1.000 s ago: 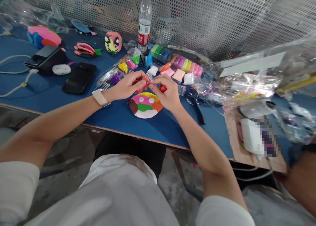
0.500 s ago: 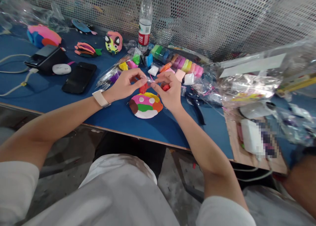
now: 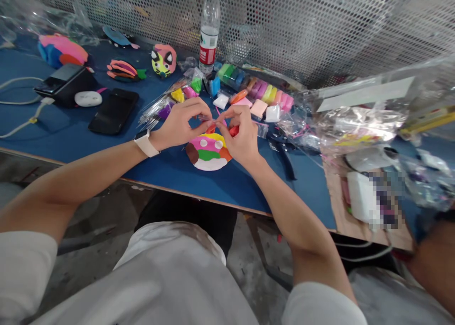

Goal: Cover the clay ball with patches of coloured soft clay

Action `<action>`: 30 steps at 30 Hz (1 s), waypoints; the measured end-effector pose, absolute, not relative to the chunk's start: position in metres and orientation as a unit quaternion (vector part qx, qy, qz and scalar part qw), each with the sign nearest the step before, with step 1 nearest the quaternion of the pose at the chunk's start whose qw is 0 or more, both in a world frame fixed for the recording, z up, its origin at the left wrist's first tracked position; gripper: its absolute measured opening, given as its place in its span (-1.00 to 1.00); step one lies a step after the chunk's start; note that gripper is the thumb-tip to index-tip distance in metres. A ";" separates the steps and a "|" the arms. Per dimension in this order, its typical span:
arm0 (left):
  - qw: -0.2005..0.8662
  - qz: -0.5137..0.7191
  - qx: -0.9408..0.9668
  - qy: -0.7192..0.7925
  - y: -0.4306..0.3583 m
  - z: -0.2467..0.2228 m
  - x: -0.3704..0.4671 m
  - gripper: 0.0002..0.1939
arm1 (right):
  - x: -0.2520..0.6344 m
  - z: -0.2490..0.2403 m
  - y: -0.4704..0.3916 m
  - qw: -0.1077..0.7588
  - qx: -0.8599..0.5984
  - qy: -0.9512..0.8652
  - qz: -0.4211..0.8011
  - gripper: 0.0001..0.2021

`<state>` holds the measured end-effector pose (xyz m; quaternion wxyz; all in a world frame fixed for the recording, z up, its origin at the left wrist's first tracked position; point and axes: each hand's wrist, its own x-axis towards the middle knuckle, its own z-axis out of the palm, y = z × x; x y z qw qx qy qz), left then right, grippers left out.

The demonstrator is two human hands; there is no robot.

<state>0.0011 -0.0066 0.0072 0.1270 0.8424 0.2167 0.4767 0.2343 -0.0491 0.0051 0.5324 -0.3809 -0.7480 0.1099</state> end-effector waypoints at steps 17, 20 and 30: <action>0.113 0.466 0.853 0.205 -0.003 0.008 0.000 -0.73 | 0.232 0.008 -0.052 0.520 -0.422 -0.732 0.124 -0.65; 0.119 0.455 0.860 0.199 0.001 0.007 -0.001 -0.61 | 0.235 0.007 -0.050 0.519 -0.422 -0.731 0.131 -0.64; 0.131 0.502 0.792 0.321 0.024 -0.007 -0.010 -0.66 | 0.241 0.009 -0.042 0.486 -0.448 -0.748 0.070 -0.73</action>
